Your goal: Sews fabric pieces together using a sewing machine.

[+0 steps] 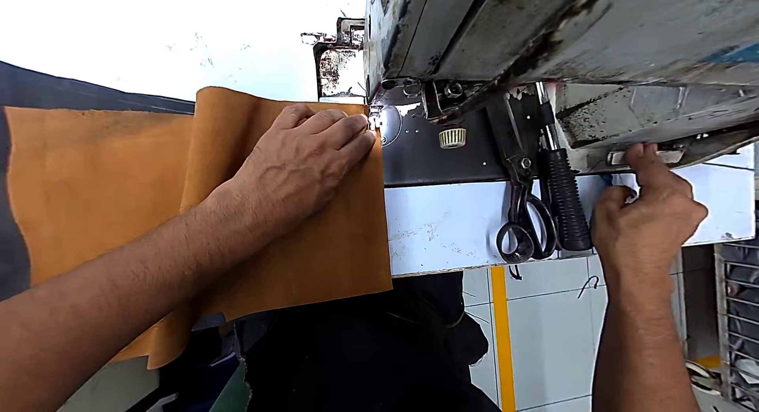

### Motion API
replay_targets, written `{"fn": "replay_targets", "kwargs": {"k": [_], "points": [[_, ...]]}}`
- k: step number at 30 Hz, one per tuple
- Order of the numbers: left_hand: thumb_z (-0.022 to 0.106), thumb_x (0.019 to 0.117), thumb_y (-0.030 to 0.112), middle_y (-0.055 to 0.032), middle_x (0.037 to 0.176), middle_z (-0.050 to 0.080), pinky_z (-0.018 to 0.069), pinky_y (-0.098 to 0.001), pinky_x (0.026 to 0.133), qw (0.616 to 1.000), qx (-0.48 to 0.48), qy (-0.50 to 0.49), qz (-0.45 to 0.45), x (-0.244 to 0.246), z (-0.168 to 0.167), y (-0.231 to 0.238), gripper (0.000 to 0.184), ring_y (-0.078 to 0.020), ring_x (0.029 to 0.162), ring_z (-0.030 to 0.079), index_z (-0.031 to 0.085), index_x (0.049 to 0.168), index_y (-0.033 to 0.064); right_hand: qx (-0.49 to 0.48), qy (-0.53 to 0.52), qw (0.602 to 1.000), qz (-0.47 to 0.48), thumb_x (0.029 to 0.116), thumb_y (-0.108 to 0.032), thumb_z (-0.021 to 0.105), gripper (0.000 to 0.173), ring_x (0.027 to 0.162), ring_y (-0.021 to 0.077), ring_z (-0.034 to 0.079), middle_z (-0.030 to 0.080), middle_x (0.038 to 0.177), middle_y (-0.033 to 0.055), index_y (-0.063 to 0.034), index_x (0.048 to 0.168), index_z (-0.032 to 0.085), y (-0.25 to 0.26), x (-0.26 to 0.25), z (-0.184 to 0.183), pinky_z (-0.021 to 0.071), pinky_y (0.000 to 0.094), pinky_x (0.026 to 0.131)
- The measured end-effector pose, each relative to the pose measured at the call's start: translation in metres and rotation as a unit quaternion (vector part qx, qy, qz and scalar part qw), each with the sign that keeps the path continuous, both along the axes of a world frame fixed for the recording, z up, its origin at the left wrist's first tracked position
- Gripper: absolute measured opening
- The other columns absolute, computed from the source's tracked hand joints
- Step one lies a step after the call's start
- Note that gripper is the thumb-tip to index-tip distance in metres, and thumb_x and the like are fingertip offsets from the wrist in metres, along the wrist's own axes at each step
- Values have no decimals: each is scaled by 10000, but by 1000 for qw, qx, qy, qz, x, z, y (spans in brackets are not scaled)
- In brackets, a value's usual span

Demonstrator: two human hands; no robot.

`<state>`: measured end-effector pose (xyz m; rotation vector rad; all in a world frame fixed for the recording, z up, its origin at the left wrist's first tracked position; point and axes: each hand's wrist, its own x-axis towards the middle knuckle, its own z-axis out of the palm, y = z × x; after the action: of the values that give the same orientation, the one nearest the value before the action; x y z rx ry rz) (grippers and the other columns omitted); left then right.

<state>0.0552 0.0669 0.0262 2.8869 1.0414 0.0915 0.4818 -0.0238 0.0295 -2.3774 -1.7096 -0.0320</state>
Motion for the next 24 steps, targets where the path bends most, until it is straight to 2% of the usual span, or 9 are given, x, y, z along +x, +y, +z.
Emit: {"fn": "replay_targets", "kwargs": {"k": [5, 11, 14, 16, 19, 24], "points": [[364, 1074, 99, -97, 1464, 590, 443, -533, 1049, 1000, -3, -4, -4, -1, 0, -5, 420, -307, 1312, 585, 583, 1432, 120, 8, 11, 1000, -20, 1004, -63, 444, 466, 1434, 389, 470, 516, 1538, 174, -39, 1453, 568, 0, -1, -4, 361, 630, 1137], [367, 1078, 115, -82, 1476, 582, 442, -520, 1046, 1000, -1, 9, -6, -1, 2, -10, 416, -292, 1321, 579, 589, 1430, 131, 25, 16, 999, -20, 991, -65, 463, 482, 1457, 390, 438, 486, 1560, 180, -33, 1464, 550, -3, -2, -3, 354, 620, 1150], [369, 1086, 136, -76, 1479, 583, 431, -521, 1062, 1000, -4, 13, -6, -2, 3, -9, 413, -284, 1330, 576, 581, 1441, 136, 63, 12, 998, 0, 978, -71, 480, 528, 1496, 407, 364, 432, 1590, 205, -28, 1504, 486, -6, -4, 4, 315, 608, 1185], [370, 1085, 139, -75, 1494, 571, 427, -531, 1077, 1000, -7, 16, -5, -2, 3, -8, 417, -285, 1340, 571, 572, 1450, 139, 88, 7, 996, 15, 963, -78, 481, 568, 1534, 376, 300, 388, 1620, 187, -46, 1529, 440, -4, -1, 6, 260, 562, 1231], [356, 1090, 149, -71, 1512, 560, 414, -545, 1088, 1000, -6, 23, -1, -1, 4, -5, 426, -287, 1351, 566, 559, 1464, 146, 102, -3, 995, 15, 966, -80, 479, 545, 1537, 354, 303, 403, 1612, 186, -35, 1509, 461, -3, 0, 5, 245, 524, 1246], [363, 1089, 140, -101, 1445, 598, 420, -552, 1078, 1000, -4, 22, 3, 0, 5, 0, 413, -315, 1328, 574, 568, 1447, 134, 110, -3, 994, 18, 961, -64, 467, 541, 1534, 347, 311, 418, 1602, 184, -30, 1501, 473, -1, 1, 2, 265, 505, 1239]]}}
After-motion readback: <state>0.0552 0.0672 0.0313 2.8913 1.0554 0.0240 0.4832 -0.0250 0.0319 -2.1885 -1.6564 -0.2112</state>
